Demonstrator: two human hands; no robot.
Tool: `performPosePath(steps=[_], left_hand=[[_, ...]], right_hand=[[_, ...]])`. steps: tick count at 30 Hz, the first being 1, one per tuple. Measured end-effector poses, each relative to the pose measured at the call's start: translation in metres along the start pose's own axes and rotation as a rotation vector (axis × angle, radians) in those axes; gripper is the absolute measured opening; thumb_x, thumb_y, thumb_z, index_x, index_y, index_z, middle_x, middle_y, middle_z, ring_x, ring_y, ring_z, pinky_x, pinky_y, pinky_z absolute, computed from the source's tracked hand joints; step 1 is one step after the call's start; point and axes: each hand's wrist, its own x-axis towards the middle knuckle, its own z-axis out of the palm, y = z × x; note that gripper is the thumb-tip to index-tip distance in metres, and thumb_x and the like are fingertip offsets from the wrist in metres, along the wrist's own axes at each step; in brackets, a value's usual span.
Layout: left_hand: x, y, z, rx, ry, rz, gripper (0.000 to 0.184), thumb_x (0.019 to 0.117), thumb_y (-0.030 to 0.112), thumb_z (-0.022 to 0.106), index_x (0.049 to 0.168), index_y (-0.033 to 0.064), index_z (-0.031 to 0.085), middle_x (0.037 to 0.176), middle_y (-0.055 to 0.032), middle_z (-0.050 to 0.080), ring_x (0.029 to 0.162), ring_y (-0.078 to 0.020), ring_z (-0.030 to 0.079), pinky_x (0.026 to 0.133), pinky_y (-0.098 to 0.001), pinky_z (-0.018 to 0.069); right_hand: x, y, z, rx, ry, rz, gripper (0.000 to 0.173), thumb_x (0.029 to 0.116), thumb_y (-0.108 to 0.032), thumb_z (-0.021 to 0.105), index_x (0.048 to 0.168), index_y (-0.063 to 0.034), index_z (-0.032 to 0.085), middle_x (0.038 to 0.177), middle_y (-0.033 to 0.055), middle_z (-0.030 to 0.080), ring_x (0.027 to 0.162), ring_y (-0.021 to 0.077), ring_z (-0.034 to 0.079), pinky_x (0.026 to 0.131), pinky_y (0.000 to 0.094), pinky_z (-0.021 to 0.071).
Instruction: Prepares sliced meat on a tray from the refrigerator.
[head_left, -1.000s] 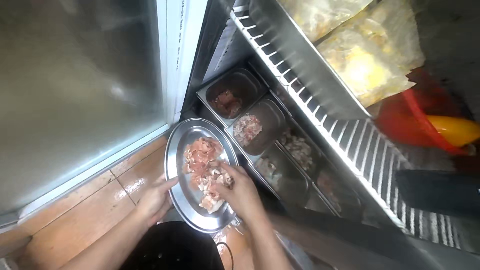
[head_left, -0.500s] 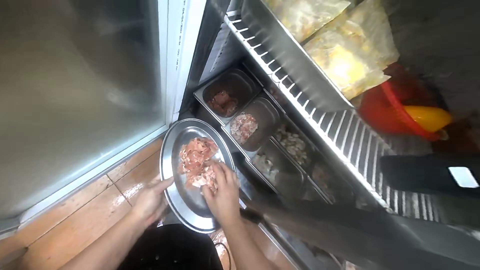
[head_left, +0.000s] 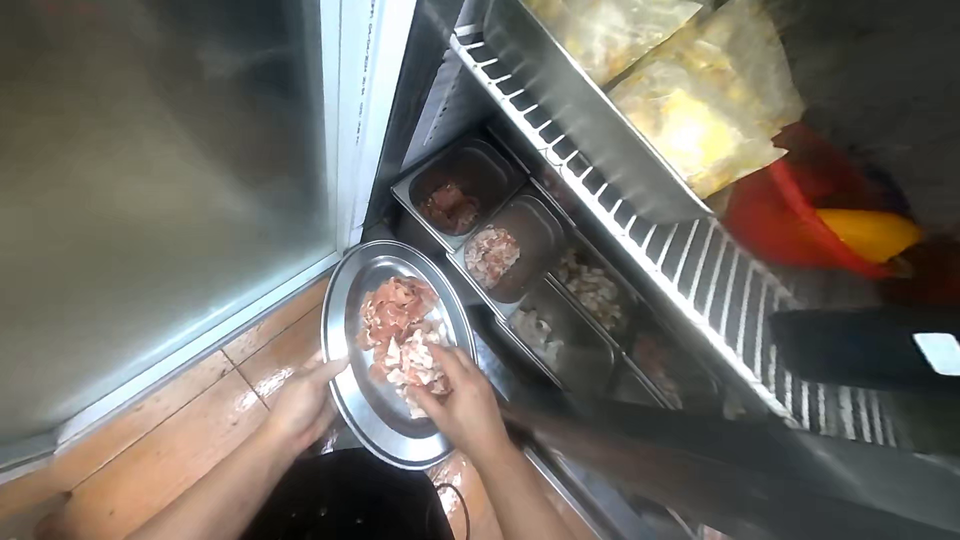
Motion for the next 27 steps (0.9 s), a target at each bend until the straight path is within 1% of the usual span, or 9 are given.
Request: performPosePath(steps=[4,7,9,12,15,19,23,25,27], left_hand=[[0.003,-0.002,-0.009,-0.02,-0.02,0.003,0.038,0.1067,0.013,0.049,0.143,0.0028,0.049,0.124,-0.0286,0.066,0.11,-0.0396,0.069,0.094,-0.0587,0.0577],[0.002,-0.001,-0.008,-0.019,-0.032,0.006,0.037,0.1069,0.012,0.049,0.143,0.003,0.05,0.125,-0.0288,0.066,0.11,-0.0395,0.069,0.095,-0.0582,0.0573],[0.003,-0.001,-0.006,-0.025,-0.028,0.002,0.037,0.1069,0.012,0.049,0.142,0.0017,0.051,0.124,-0.0294,0.066,0.109,-0.0403,0.069,0.095,-0.0589,0.0573],[0.006,0.0,-0.002,-0.001,-0.034,-0.003,0.036,0.1067,0.011,0.048,0.141,0.0019,0.051,0.122,-0.0287,0.067,0.108,-0.0391,0.07,0.094,-0.0575,0.0576],[0.006,0.002,0.004,0.012,-0.025,-0.008,0.034,0.1067,0.011,0.048,0.14,0.0013,0.052,0.12,-0.029,0.067,0.107,-0.0388,0.07,0.093,-0.057,0.0581],[0.009,0.0,0.004,0.001,-0.026,-0.007,0.037,0.1071,0.012,0.048,0.143,0.0023,0.05,0.125,-0.0292,0.065,0.11,-0.0398,0.069,0.095,-0.0582,0.0573],[0.008,0.0,0.005,-0.001,-0.029,-0.006,0.035,0.1068,0.012,0.049,0.14,0.0022,0.052,0.122,-0.0292,0.066,0.107,-0.0387,0.07,0.093,-0.0571,0.0583],[0.007,0.0,0.007,0.008,-0.033,-0.013,0.035,0.1071,0.012,0.048,0.141,0.0022,0.052,0.121,-0.0289,0.067,0.107,-0.0384,0.07,0.092,-0.0568,0.0587],[0.007,0.001,0.009,0.01,-0.036,-0.013,0.035,0.1068,0.012,0.048,0.14,0.0015,0.052,0.122,-0.029,0.066,0.108,-0.0386,0.07,0.093,-0.0569,0.0584]], right_hand=[[0.012,0.01,-0.033,0.163,0.129,-0.01,0.035,0.0863,-0.045,0.079,0.116,-0.0273,0.075,0.111,-0.0116,0.069,0.091,0.0016,0.067,0.075,0.0269,0.0621],[0.011,0.019,-0.05,0.159,-0.009,0.061,0.026,0.0835,-0.047,0.08,0.097,-0.0271,0.073,0.09,-0.0141,0.068,0.072,0.0,0.065,0.062,0.0247,0.06],[0.006,0.016,-0.043,0.089,-0.166,0.075,0.03,0.0828,-0.052,0.079,0.099,-0.0265,0.074,0.09,-0.0132,0.069,0.074,0.0,0.065,0.068,0.0265,0.061],[0.001,0.009,-0.023,-0.057,-0.222,0.069,0.033,0.0869,-0.049,0.073,0.11,-0.0262,0.073,0.106,-0.0106,0.069,0.088,0.0023,0.066,0.081,0.03,0.0607],[0.006,0.008,-0.021,-0.001,-0.149,0.107,0.016,0.0867,-0.037,0.072,0.097,-0.0248,0.072,0.09,-0.0107,0.068,0.075,0.002,0.064,0.07,0.0281,0.0595],[0.013,-0.008,-0.041,0.224,-0.068,0.106,0.01,0.0851,-0.029,0.076,0.092,-0.0238,0.07,0.077,-0.0113,0.064,0.062,0.0018,0.06,0.058,0.0255,0.0564],[0.021,-0.024,-0.044,0.241,0.022,-0.036,0.01,0.0894,-0.029,0.078,0.095,-0.0233,0.073,0.087,-0.0119,0.066,0.068,0.0003,0.062,0.06,0.0226,0.0592],[0.025,-0.022,-0.039,0.131,-0.032,-0.01,0.017,0.0896,-0.034,0.079,0.103,-0.0248,0.074,0.098,-0.0116,0.068,0.076,-0.0007,0.065,0.069,0.0234,0.0615],[0.027,-0.018,-0.042,0.107,-0.02,0.012,0.019,0.0903,-0.036,0.078,0.107,-0.0265,0.075,0.102,-0.0127,0.069,0.078,-0.0013,0.067,0.071,0.0233,0.0625]])
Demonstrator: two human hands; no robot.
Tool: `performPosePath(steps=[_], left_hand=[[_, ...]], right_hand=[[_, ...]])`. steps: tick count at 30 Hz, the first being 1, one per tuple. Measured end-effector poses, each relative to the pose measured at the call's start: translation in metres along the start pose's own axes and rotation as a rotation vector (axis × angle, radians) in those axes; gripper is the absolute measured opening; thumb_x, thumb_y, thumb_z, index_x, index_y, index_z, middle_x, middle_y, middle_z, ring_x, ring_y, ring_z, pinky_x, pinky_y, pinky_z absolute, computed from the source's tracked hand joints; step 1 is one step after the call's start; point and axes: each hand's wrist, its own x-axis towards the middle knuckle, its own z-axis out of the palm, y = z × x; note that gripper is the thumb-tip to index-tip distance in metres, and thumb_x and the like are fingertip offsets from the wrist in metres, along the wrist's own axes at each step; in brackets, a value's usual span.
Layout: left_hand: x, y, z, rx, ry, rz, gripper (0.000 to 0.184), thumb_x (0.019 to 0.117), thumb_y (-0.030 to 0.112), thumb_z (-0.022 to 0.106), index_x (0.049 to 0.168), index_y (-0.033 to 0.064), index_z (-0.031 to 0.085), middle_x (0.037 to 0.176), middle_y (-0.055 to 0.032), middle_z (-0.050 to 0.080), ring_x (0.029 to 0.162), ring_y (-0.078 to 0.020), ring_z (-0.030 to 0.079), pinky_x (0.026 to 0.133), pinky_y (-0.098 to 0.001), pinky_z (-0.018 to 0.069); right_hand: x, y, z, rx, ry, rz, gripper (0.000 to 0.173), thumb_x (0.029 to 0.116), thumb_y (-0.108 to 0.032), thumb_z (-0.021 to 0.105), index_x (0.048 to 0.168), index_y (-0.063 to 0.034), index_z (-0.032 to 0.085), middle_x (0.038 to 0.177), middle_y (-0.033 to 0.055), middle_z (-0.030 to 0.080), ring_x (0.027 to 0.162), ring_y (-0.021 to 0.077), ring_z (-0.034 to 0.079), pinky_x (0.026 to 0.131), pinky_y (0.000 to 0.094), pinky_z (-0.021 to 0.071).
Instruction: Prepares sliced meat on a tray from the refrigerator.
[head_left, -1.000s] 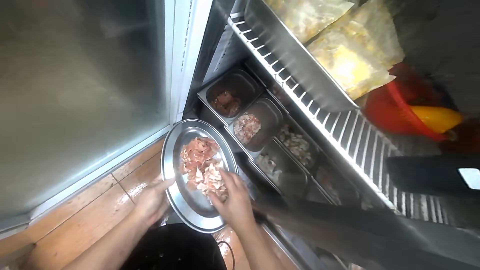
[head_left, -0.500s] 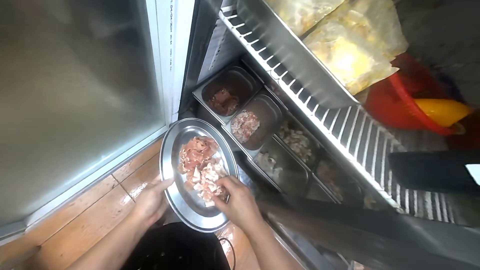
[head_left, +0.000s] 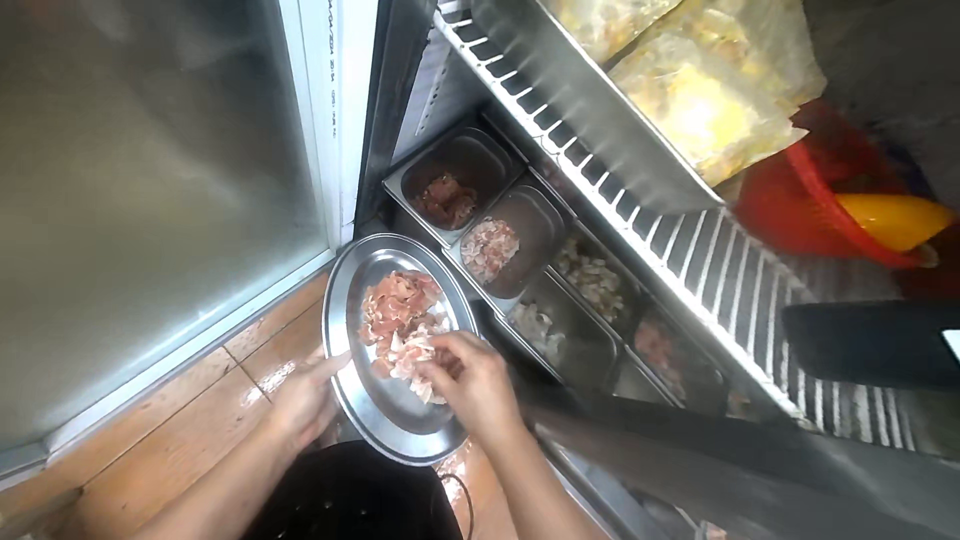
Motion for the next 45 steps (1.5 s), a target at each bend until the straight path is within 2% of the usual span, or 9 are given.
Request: performPosePath(steps=[4,8,12,14,20,23,29,35,45], left_hand=[[-0.005,0.001,-0.002,-0.015,0.028,0.005,0.034,0.1071,0.012,0.048,0.139,0.0002,0.053,0.121,-0.0294,0.067,0.106,-0.04,0.07,0.092,-0.058,0.0589],[-0.001,0.0,-0.007,-0.015,0.017,0.029,0.036,0.1059,0.011,0.05,0.14,0.0007,0.052,0.122,-0.0289,0.067,0.108,-0.039,0.07,0.094,-0.0575,0.0581],[0.0,-0.001,-0.013,0.021,0.036,0.055,0.035,0.1045,0.01,0.052,0.137,-0.0007,0.055,0.119,-0.0284,0.068,0.106,-0.0375,0.071,0.092,-0.0558,0.0592],[-0.002,-0.002,-0.015,0.041,0.053,0.068,0.036,0.1043,0.011,0.053,0.138,0.0,0.055,0.119,-0.0286,0.068,0.106,-0.0379,0.071,0.092,-0.0558,0.0591],[-0.003,-0.002,-0.014,0.066,0.107,0.076,0.036,0.1037,0.012,0.054,0.138,0.0004,0.056,0.118,-0.0283,0.069,0.104,-0.0385,0.071,0.091,-0.0557,0.0596],[-0.005,-0.004,-0.015,0.059,0.111,0.095,0.035,0.1035,0.014,0.057,0.135,-0.0017,0.058,0.116,-0.0282,0.07,0.103,-0.0384,0.072,0.091,-0.0553,0.0598],[-0.004,-0.011,-0.012,0.033,0.118,0.12,0.031,0.103,0.011,0.057,0.13,-0.004,0.061,0.114,-0.0287,0.07,0.102,-0.0378,0.072,0.092,-0.0542,0.0596],[-0.002,-0.008,-0.011,0.03,0.102,0.102,0.034,0.1038,0.011,0.055,0.135,-0.002,0.058,0.116,-0.0294,0.069,0.105,-0.0394,0.071,0.093,-0.056,0.059],[0.004,0.001,-0.011,0.064,0.08,0.079,0.033,0.104,0.012,0.054,0.135,-0.0002,0.059,0.116,-0.0282,0.069,0.103,-0.0372,0.071,0.093,-0.0539,0.0591]], right_hand=[[-0.005,0.003,-0.008,0.018,0.172,-0.039,0.008,0.0944,-0.031,0.072,0.098,-0.0258,0.077,0.095,-0.0134,0.07,0.073,-0.0008,0.066,0.062,0.0232,0.0612],[-0.004,0.013,-0.001,0.007,-0.062,-0.059,0.015,0.0973,-0.036,0.066,0.098,-0.0292,0.079,0.102,-0.0167,0.072,0.089,-0.0037,0.067,0.079,0.0242,0.0616],[0.052,0.014,-0.048,-0.021,0.262,-0.04,0.013,0.0968,-0.021,0.067,0.099,-0.0143,0.077,0.092,-0.0034,0.074,0.078,0.0056,0.07,0.071,0.0287,0.063],[0.097,0.027,-0.067,-0.095,0.26,0.103,0.016,0.0975,-0.02,0.066,0.108,-0.0122,0.076,0.095,0.0019,0.075,0.082,0.012,0.072,0.077,0.0366,0.063],[0.205,0.076,-0.03,-0.206,-0.411,0.495,0.053,0.0975,-0.029,0.065,0.144,-0.0064,0.055,0.134,0.0252,0.062,0.125,0.0416,0.059,0.105,0.0644,0.0454],[0.211,0.07,-0.005,-0.359,-0.641,0.491,0.045,0.1031,-0.028,0.056,0.132,0.0063,0.059,0.132,0.0304,0.06,0.125,0.0447,0.058,0.103,0.0645,0.0446],[0.213,0.079,-0.011,-0.374,-0.724,0.388,0.039,0.1033,-0.028,0.057,0.126,0.0024,0.064,0.123,0.0272,0.065,0.117,0.042,0.062,0.1,0.0634,0.0469],[0.204,0.09,-0.03,-0.083,-0.679,0.61,0.025,0.0998,-0.023,0.063,0.119,-0.0079,0.066,0.088,0.0096,0.068,0.072,0.0188,0.065,0.068,0.0391,0.0568],[0.165,0.075,-0.064,0.326,-0.077,0.518,0.017,0.0922,-0.009,0.072,0.109,-0.0039,0.072,0.084,0.0116,0.072,0.066,0.0206,0.069,0.064,0.0395,0.0613]])
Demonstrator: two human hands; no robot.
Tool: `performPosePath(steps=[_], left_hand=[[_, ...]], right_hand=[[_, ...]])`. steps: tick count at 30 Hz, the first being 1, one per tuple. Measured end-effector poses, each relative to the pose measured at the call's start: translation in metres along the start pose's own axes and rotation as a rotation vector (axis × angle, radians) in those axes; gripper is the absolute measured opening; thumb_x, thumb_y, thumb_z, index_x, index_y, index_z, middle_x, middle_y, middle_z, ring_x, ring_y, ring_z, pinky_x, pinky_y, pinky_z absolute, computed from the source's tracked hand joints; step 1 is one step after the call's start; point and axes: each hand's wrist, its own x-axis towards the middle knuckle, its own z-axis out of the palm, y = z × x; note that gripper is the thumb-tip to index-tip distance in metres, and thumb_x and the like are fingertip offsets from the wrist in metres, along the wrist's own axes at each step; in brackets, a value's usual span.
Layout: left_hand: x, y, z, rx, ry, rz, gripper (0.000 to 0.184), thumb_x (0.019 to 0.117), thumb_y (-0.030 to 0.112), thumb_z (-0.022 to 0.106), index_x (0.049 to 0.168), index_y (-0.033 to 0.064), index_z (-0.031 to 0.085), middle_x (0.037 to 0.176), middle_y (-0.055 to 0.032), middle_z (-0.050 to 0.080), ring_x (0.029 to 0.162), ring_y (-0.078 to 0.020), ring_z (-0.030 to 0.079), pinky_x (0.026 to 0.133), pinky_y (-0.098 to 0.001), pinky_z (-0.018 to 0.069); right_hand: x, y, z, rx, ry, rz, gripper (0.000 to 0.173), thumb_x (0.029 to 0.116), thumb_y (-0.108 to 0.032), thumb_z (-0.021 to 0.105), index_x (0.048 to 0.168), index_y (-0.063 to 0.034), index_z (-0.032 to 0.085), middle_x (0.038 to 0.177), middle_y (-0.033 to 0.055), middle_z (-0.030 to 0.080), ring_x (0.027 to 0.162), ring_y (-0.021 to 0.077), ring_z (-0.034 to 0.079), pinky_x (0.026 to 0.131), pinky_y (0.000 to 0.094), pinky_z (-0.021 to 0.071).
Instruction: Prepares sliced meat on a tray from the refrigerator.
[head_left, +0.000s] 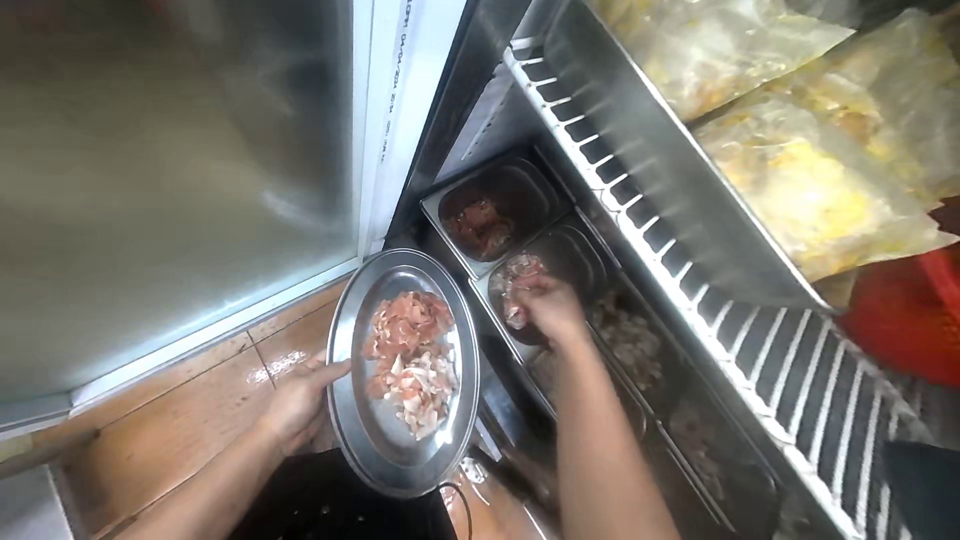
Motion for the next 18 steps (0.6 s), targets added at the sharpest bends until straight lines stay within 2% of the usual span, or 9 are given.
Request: performPosePath(steps=[3,5,8,11,13,18], left_hand=[[0.001,0.004,0.002,0.001,-0.004,-0.013,0.033,0.1044,0.012,0.053,0.135,0.0002,0.059,0.117,-0.0277,0.069,0.104,-0.0367,0.071,0.093,-0.0534,0.0589],[0.001,0.005,0.004,0.004,-0.005,-0.017,0.032,0.105,0.012,0.052,0.134,0.0001,0.059,0.116,-0.0278,0.069,0.103,-0.0364,0.071,0.092,-0.0529,0.0593],[0.003,0.007,0.007,-0.006,-0.013,-0.033,0.032,0.1055,0.012,0.052,0.135,0.0001,0.058,0.115,-0.0277,0.069,0.102,-0.0358,0.072,0.091,-0.0518,0.06],[0.003,0.01,0.009,-0.01,-0.003,-0.041,0.031,0.1056,0.012,0.052,0.134,0.0002,0.059,0.114,-0.0274,0.07,0.101,-0.0353,0.072,0.09,-0.0515,0.0605],[0.005,0.01,0.011,-0.005,0.006,-0.039,0.03,0.105,0.011,0.053,0.132,-0.0004,0.06,0.113,-0.0272,0.07,0.1,-0.0352,0.072,0.089,-0.0515,0.0608],[0.007,0.009,0.015,-0.004,0.009,-0.029,0.031,0.105,0.011,0.053,0.132,-0.0009,0.061,0.113,-0.0271,0.071,0.099,-0.035,0.072,0.089,-0.0516,0.0608]], right_hand=[[-0.012,-0.003,-0.004,0.041,0.133,-0.079,0.013,0.0919,-0.011,0.075,0.105,-0.0068,0.075,0.084,0.0084,0.074,0.069,0.018,0.07,0.067,0.038,0.0627],[-0.017,-0.002,-0.008,0.024,0.205,-0.129,0.011,0.0907,-0.011,0.075,0.101,-0.009,0.076,0.084,0.0062,0.072,0.071,0.017,0.067,0.069,0.0391,0.0581],[-0.028,-0.001,-0.015,0.101,0.263,-0.205,0.01,0.0917,-0.01,0.074,0.101,-0.0082,0.076,0.085,0.005,0.071,0.072,0.0143,0.065,0.069,0.0342,0.057],[-0.041,-0.002,-0.019,0.275,0.227,-0.266,0.011,0.0942,-0.008,0.071,0.104,-0.0043,0.074,0.092,0.0072,0.073,0.078,0.016,0.068,0.074,0.0333,0.0594],[-0.048,-0.002,-0.02,0.42,0.178,-0.245,0.012,0.0969,-0.004,0.067,0.106,0.0005,0.072,0.098,0.0129,0.074,0.083,0.0215,0.073,0.078,0.0384,0.0639],[-0.055,0.01,-0.024,0.534,0.146,-0.238,0.013,0.0975,-0.003,0.064,0.108,0.0018,0.07,0.1,0.0147,0.073,0.084,0.0234,0.073,0.079,0.0418,0.0645]])
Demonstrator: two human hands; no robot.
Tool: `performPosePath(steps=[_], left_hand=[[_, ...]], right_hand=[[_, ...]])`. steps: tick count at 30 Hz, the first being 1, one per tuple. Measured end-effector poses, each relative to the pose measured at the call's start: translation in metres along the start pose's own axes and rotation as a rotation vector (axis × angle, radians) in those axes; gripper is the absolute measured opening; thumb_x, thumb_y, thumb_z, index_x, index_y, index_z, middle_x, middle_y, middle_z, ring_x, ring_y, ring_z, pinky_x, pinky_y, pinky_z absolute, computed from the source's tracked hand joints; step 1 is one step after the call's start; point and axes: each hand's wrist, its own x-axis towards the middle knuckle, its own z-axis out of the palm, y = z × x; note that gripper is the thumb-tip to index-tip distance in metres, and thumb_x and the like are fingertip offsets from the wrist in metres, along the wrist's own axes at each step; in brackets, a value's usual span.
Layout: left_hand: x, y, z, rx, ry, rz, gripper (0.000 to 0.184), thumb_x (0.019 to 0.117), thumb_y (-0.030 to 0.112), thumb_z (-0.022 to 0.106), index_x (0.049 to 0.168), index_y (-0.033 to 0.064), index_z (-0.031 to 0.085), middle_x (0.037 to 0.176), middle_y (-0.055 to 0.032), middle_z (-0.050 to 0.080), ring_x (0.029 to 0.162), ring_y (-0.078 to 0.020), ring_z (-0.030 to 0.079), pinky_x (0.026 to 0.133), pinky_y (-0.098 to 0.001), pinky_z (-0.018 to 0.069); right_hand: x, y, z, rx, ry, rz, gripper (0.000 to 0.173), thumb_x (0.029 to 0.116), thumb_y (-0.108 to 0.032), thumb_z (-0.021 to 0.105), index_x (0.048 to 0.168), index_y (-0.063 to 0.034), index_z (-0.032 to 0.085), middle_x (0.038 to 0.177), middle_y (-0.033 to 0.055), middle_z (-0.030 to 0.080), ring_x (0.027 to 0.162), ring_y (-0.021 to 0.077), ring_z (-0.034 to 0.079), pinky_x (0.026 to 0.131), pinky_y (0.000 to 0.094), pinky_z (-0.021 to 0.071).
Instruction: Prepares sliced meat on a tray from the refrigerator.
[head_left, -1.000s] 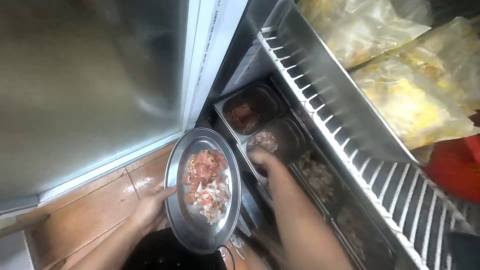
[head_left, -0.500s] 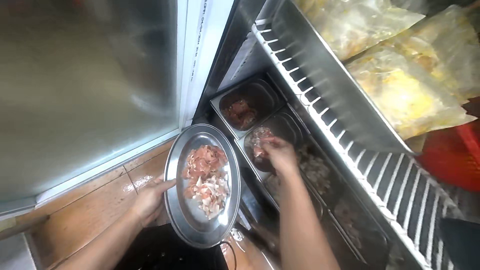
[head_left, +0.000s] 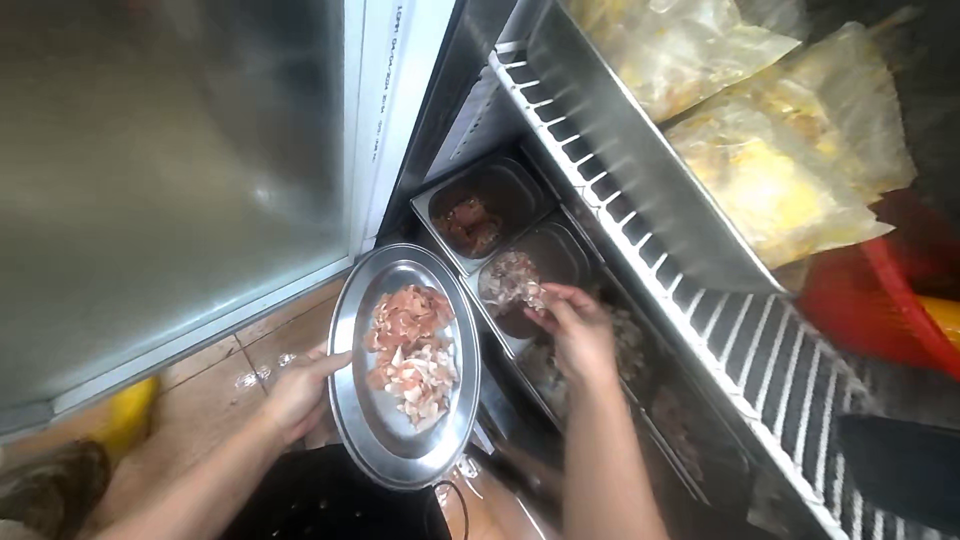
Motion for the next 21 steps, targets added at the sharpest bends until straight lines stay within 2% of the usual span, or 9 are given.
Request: performPosePath(steps=[4,7,9,10,12,13,15,18,21], left_hand=[[0.001,0.0,-0.001,0.005,-0.02,0.004,0.032,0.1048,0.01,0.051,0.133,0.0,0.061,0.114,-0.0266,0.07,0.101,-0.0345,0.072,0.09,-0.0517,0.0601],[0.001,0.0,0.001,0.008,-0.015,0.011,0.03,0.1049,0.01,0.051,0.131,0.0,0.063,0.111,-0.0261,0.071,0.098,-0.0335,0.073,0.089,-0.0506,0.0608],[0.001,0.0,0.002,0.001,-0.013,0.013,0.029,0.1048,0.01,0.051,0.129,-0.0008,0.062,0.11,-0.0263,0.071,0.098,-0.0339,0.073,0.088,-0.051,0.061],[0.002,0.0,0.003,-0.002,-0.014,0.011,0.029,0.1053,0.01,0.051,0.13,-0.001,0.062,0.111,-0.0266,0.071,0.099,-0.0345,0.073,0.089,-0.0516,0.0608],[0.001,0.0,0.004,-0.009,-0.012,0.007,0.03,0.1055,0.01,0.05,0.131,-0.0016,0.061,0.112,-0.0269,0.071,0.099,-0.0348,0.073,0.09,-0.0519,0.0606],[0.001,0.0,0.004,-0.01,-0.013,0.005,0.03,0.1055,0.01,0.051,0.13,-0.0019,0.061,0.112,-0.0271,0.071,0.099,-0.0349,0.073,0.09,-0.052,0.0606],[0.002,0.001,0.002,-0.008,-0.011,0.006,0.03,0.1049,0.011,0.052,0.131,-0.0015,0.062,0.112,-0.0272,0.071,0.099,-0.035,0.073,0.09,-0.0519,0.0605],[0.0,0.0,-0.002,-0.015,-0.014,0.012,0.031,0.1038,0.011,0.054,0.133,0.0003,0.06,0.113,-0.027,0.07,0.1,-0.0353,0.072,0.09,-0.0522,0.0604],[0.002,0.0,-0.002,-0.013,-0.021,0.013,0.033,0.1034,0.012,0.054,0.134,0.001,0.059,0.115,-0.027,0.07,0.102,-0.0359,0.072,0.091,-0.0533,0.0598]], right_hand=[[-0.019,-0.011,-0.005,0.056,-0.159,-0.03,0.015,0.0974,-0.007,0.062,0.108,-0.0014,0.071,0.101,0.0149,0.073,0.085,0.0238,0.072,0.081,0.0417,0.063],[-0.04,-0.017,-0.004,0.054,-0.386,-0.036,0.016,0.0956,-0.018,0.066,0.105,-0.0069,0.073,0.095,0.0144,0.073,0.078,0.0203,0.07,0.071,0.0349,0.0606],[-0.051,-0.004,0.007,0.012,-0.512,-0.009,0.019,0.094,-0.019,0.071,0.108,-0.0072,0.073,0.093,0.0145,0.073,0.076,0.0216,0.07,0.069,0.0378,0.0616],[-0.056,0.007,0.016,-0.098,-0.528,0.012,0.021,0.092,-0.018,0.074,0.11,-0.0082,0.073,0.091,0.013,0.073,0.074,0.0225,0.07,0.067,0.0389,0.0617],[-0.064,0.032,0.035,-0.459,-0.495,0.046,0.026,0.0876,-0.024,0.079,0.112,-0.0192,0.071,0.087,0.0016,0.072,0.072,0.0167,0.07,0.066,0.0372,0.0626],[-0.067,0.043,0.042,-0.597,-0.471,0.037,0.024,0.0871,-0.028,0.079,0.109,-0.023,0.07,0.087,-0.003,0.071,0.073,0.0131,0.069,0.068,0.0367,0.0625],[-0.068,0.05,0.044,-0.679,-0.427,-0.055,0.015,0.0874,-0.032,0.078,0.101,-0.0272,0.073,0.096,-0.0094,0.071,0.077,0.0081,0.069,0.07,0.033,0.0631],[-0.069,0.049,0.046,-0.672,-0.387,-0.232,0.008,0.0887,-0.027,0.075,0.097,-0.0278,0.076,0.102,-0.0115,0.07,0.078,0.0051,0.067,0.067,0.0288,0.0621],[-0.066,0.05,0.05,-0.842,-0.563,-0.182,0.015,0.092,-0.032,0.069,0.102,-0.0262,0.079,0.112,-0.0112,0.072,0.089,0.002,0.069,0.08,0.0284,0.0617]])
